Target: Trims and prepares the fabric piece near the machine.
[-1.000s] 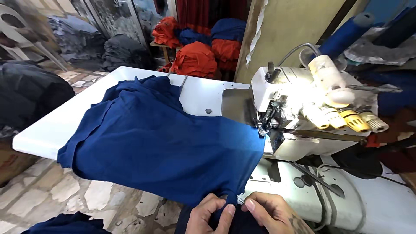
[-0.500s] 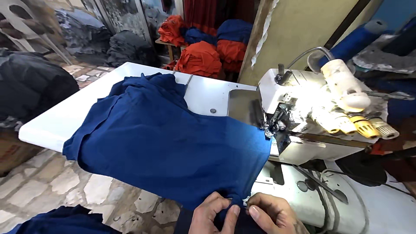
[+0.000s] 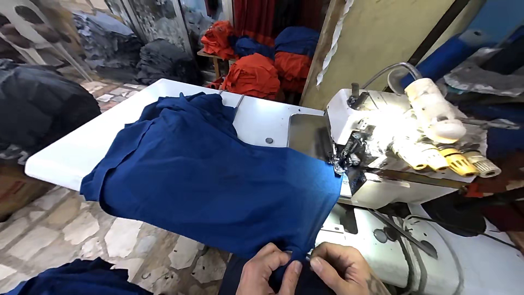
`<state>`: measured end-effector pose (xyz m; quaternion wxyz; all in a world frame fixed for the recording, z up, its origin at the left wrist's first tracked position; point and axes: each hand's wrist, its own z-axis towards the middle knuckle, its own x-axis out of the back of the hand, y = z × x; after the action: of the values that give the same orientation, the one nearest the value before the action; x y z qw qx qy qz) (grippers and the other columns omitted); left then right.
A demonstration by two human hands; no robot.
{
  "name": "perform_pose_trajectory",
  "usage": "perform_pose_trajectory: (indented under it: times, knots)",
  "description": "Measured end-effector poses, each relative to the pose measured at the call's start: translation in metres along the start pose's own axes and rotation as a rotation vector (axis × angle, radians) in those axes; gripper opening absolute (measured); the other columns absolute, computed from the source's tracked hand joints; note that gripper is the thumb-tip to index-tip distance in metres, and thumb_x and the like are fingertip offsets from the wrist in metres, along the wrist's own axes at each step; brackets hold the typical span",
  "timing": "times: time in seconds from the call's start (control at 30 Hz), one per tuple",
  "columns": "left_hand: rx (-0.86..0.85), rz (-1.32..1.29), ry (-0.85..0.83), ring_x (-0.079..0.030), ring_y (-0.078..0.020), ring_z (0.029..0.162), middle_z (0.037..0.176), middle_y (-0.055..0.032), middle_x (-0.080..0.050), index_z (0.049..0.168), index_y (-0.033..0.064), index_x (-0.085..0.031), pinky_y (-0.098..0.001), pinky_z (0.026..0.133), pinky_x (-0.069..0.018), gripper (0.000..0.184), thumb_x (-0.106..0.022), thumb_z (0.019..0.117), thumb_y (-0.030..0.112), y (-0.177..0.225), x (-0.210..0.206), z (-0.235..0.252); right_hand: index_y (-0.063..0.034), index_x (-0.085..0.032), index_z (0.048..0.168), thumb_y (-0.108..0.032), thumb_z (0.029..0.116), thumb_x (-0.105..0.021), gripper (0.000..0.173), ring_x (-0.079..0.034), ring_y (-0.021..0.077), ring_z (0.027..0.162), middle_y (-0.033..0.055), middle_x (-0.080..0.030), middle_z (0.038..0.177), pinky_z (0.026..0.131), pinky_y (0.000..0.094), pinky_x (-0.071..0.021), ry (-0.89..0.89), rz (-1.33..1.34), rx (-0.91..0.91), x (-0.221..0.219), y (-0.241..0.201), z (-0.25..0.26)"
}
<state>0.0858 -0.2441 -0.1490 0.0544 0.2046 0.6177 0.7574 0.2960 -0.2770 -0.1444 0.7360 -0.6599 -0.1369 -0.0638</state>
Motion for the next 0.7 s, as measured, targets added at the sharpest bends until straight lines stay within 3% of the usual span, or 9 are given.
perform_pose_trajectory:
  times: [0.1, 0.27, 0.37, 0.43, 0.5, 0.53, 0.57, 0.6, 0.7]
  knots:
    - [0.0, 0.066, 0.001, -0.065, -0.0064, 0.082, 0.087, -0.005, -0.069, 0.091, 0.0017, -0.078, -0.0218, 0.073, -0.0539, 0.019, -0.069, 0.097, 0.017, 0.004, 0.002, 0.0, -0.0034, -0.07, 0.082, -0.025, 0.1044, -0.058, 0.033, -0.048, -0.0068, 0.055, -0.0069, -0.056, 0.061, 0.051, 0.013, -0.0379, 0.043, -0.013, 0.019, -0.003, 0.002, -0.003]
    - [-0.03, 0.131, -0.022, -0.066, -0.0091, 0.083, 0.087, -0.0067, -0.07, 0.093, 0.0027, -0.079, -0.0237, 0.075, -0.055, 0.018, -0.07, 0.096, 0.017, 0.001, -0.005, -0.003, -0.0014, -0.07, 0.09, -0.023, 0.1033, -0.06, 0.028, -0.057, -0.0047, 0.063, -0.0037, -0.065, 0.07, 0.057, 0.0145, -0.0466, 0.004, 0.05, 0.081, -0.006, -0.005, -0.002]
    - [-0.007, 0.124, 0.008, -0.066, -0.0084, 0.083, 0.087, -0.0067, -0.07, 0.093, 0.0018, -0.078, -0.0228, 0.076, -0.0549, 0.019, -0.069, 0.0966, 0.018, 0.0, -0.001, -0.003, -0.0012, -0.069, 0.086, -0.022, 0.1045, -0.057, 0.03, -0.051, -0.0068, 0.06, -0.0058, -0.06, 0.066, 0.055, 0.0128, -0.0418, 0.092, 0.045, 0.091, -0.003, -0.011, -0.005]
    - [-0.008, 0.103, 0.025, -0.065, -0.0076, 0.082, 0.087, -0.0066, -0.069, 0.093, 0.001, -0.078, -0.0218, 0.075, -0.0543, 0.019, -0.069, 0.0972, 0.017, 0.0, 0.004, -0.002, -0.0016, -0.07, 0.096, -0.026, 0.1028, -0.06, 0.027, -0.051, -0.0065, 0.06, -0.0087, -0.06, 0.07, 0.055, 0.0137, -0.0435, 0.175, 0.043, 0.036, 0.002, -0.011, -0.01]
    - [-0.027, 0.089, 0.023, -0.064, -0.0068, 0.083, 0.087, -0.0061, -0.069, 0.093, 0.0013, -0.079, -0.0209, 0.074, -0.0539, 0.019, -0.07, 0.0972, 0.017, -0.001, 0.006, -0.002, 0.0004, -0.07, 0.108, -0.039, 0.0967, -0.07, 0.041, -0.051, -0.0043, 0.061, -0.0075, -0.062, 0.076, 0.053, 0.0152, -0.0435, 0.244, 0.005, -0.034, -0.004, -0.015, -0.006]
    - [-0.038, 0.086, 0.019, -0.064, -0.0065, 0.083, 0.087, -0.006, -0.069, 0.093, 0.0016, -0.079, -0.0204, 0.074, -0.0539, 0.018, -0.07, 0.0968, 0.017, -0.002, 0.005, -0.002, 0.001, -0.071, 0.109, -0.035, 0.095, -0.073, 0.039, -0.054, -0.0028, 0.062, -0.0049, -0.065, 0.08, 0.055, 0.0163, -0.0467, 0.28, -0.001, -0.049, -0.011, -0.018, -0.002]
    - [-0.05, 0.082, 0.019, -0.064, -0.0061, 0.082, 0.086, -0.006, -0.069, 0.093, 0.0016, -0.079, -0.02, 0.074, -0.0539, 0.017, -0.071, 0.0963, 0.017, -0.002, 0.003, -0.001, -0.0007, -0.073, 0.103, -0.024, 0.0944, -0.073, 0.025, -0.058, -0.0015, 0.062, -0.0031, -0.069, 0.08, 0.055, 0.0169, -0.0509, 0.333, 0.005, -0.059, -0.018, -0.018, 0.003]
    - [-0.058, 0.076, 0.029, -0.064, -0.0055, 0.082, 0.086, -0.0057, -0.069, 0.093, 0.0014, -0.079, -0.0194, 0.074, -0.0536, 0.017, -0.071, 0.0958, 0.015, -0.002, 0.001, -0.001, -0.0038, -0.073, 0.095, -0.017, 0.0948, -0.071, 0.013, -0.056, -0.0018, 0.057, -0.0046, -0.066, 0.074, 0.052, 0.0163, -0.0483, 0.397, 0.029, -0.068, -0.024, -0.016, 0.008]
    - [-0.026, 0.005, 0.071, -0.064, -0.004, 0.08, 0.084, -0.0035, -0.069, 0.093, 0.0005, -0.08, -0.0188, 0.073, -0.0541, 0.014, -0.071, 0.0952, 0.011, -0.004, -0.001, 0.0, -0.0113, -0.066, 0.084, -0.012, 0.1, -0.059, 0.018, -0.037, -0.0012, 0.043, -0.0083, -0.049, 0.057, 0.04, 0.017, -0.032, 0.423, 0.343, -0.158, -0.027, -0.001, 0.015]
